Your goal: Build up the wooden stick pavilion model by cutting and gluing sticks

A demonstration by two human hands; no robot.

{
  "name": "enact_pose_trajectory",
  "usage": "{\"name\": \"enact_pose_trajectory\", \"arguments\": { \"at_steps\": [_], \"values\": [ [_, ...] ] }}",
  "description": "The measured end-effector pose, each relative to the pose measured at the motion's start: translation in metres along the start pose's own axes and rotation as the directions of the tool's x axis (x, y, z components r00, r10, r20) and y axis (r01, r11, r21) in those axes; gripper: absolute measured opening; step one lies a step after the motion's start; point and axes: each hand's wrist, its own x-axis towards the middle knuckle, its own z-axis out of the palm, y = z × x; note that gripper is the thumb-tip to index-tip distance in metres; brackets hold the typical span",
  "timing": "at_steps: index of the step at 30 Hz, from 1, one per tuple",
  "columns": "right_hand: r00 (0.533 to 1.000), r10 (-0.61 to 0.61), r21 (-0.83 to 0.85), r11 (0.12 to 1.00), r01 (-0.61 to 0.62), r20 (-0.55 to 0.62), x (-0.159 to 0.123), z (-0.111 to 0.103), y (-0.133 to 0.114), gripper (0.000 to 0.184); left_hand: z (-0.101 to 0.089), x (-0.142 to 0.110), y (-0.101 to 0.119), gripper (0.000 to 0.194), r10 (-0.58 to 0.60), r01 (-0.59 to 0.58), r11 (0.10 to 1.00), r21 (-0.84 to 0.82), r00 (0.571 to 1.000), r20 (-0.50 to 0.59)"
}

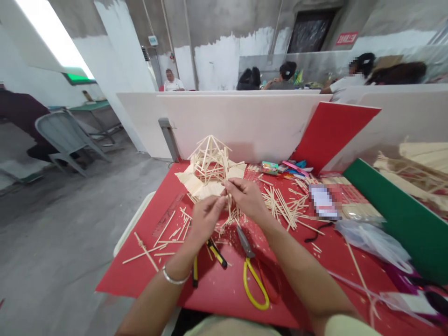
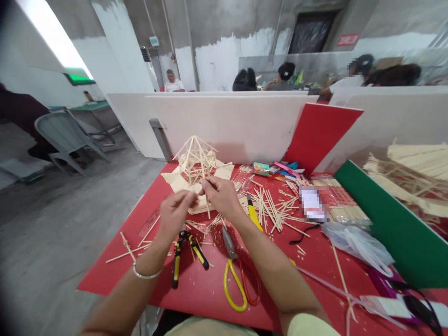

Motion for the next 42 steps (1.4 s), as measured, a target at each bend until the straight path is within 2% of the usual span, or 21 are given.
{"name": "enact_pose_trajectory", "arguments": {
  "at_steps": [2, 4, 6, 8, 10, 13, 16, 21, 24, 27, 32, 37, 42],
  "values": [
    [1.0, 0.019, -0.014, 1.0, -0.018, 0.025, 0.017, 0.003, 0.004, 0.037, -0.023, 0.03, 0.007, 0.022, 0.156, -0.129, 0.976, 0.174, 0.975, -0.155],
    [0.999, 0.037, -0.024, 0.999, -0.036, 0.035, 0.032, 0.008, 0.011, 0.037, -0.041, 0.07, 0.008, 0.015, 0.33, -0.251, 0.906, 0.342, 0.924, -0.195],
    [0.999, 0.042, -0.028, 0.999, -0.041, 0.01, 0.045, 0.014, 0.017, 0.038, -0.051, 0.114, 0.007, 0.015, 0.479, -0.375, 0.802, 0.464, 0.869, -0.124],
    [0.999, 0.038, -0.026, 0.999, -0.039, -0.023, 0.053, 0.018, 0.021, 0.04, -0.055, 0.154, 0.006, 0.02, 0.567, -0.482, 0.703, 0.523, 0.824, -0.003],
    [0.999, 0.031, -0.024, 0.999, -0.031, -0.037, 0.059, 0.021, 0.021, 0.04, -0.054, 0.185, 0.007, 0.023, 0.605, -0.561, 0.637, 0.529, 0.789, 0.107],
    [0.999, 0.016, -0.029, 0.999, -0.017, -0.04, 0.065, 0.024, 0.018, 0.041, -0.051, 0.21, 0.008, 0.024, 0.613, -0.643, 0.596, 0.481, 0.752, 0.245],
    [0.999, 0.009, -0.032, 0.999, -0.01, -0.045, 0.069, 0.025, 0.018, 0.042, -0.048, 0.219, 0.007, 0.024, 0.608, -0.66, 0.609, 0.44, 0.744, 0.275],
    [0.999, 0.008, -0.025, 1.0, -0.009, -0.037, 0.075, 0.027, 0.02, 0.041, -0.044, 0.223, 0.006, 0.023, 0.564, -0.631, 0.676, 0.382, 0.776, 0.283],
    [0.999, 0.013, -0.017, 1.0, -0.013, -0.041, 0.076, 0.029, 0.022, 0.04, -0.043, 0.221, 0.005, 0.022, 0.558, -0.627, 0.692, 0.359, 0.779, 0.285],
    [0.999, 0.022, -0.012, 1.0, -0.022, -0.048, 0.077, 0.031, 0.023, 0.04, -0.042, 0.219, 0.004, 0.02, 0.556, -0.605, 0.718, 0.344, 0.796, 0.239],
    [0.997, 0.038, -0.026, 0.999, -0.04, -0.073, 0.076, 0.032, 0.022, 0.043, -0.037, 0.221, 0.003, 0.02, 0.456, -0.461, 0.81, 0.362, 0.884, 0.105],
    [0.995, 0.015, -0.057, 0.998, -0.021, -0.098, 0.077, 0.031, 0.023, 0.045, -0.034, 0.223, 0.006, 0.023, 0.425, -0.431, 0.816, 0.386, 0.899, 0.106],
    [0.991, 0.01, -0.049, 0.999, -0.016, -0.13, 0.077, 0.034, 0.027, 0.044, -0.033, 0.226, 0.005, 0.021, 0.42, -0.425, 0.843, 0.329, 0.903, 0.09]
  ]
}}
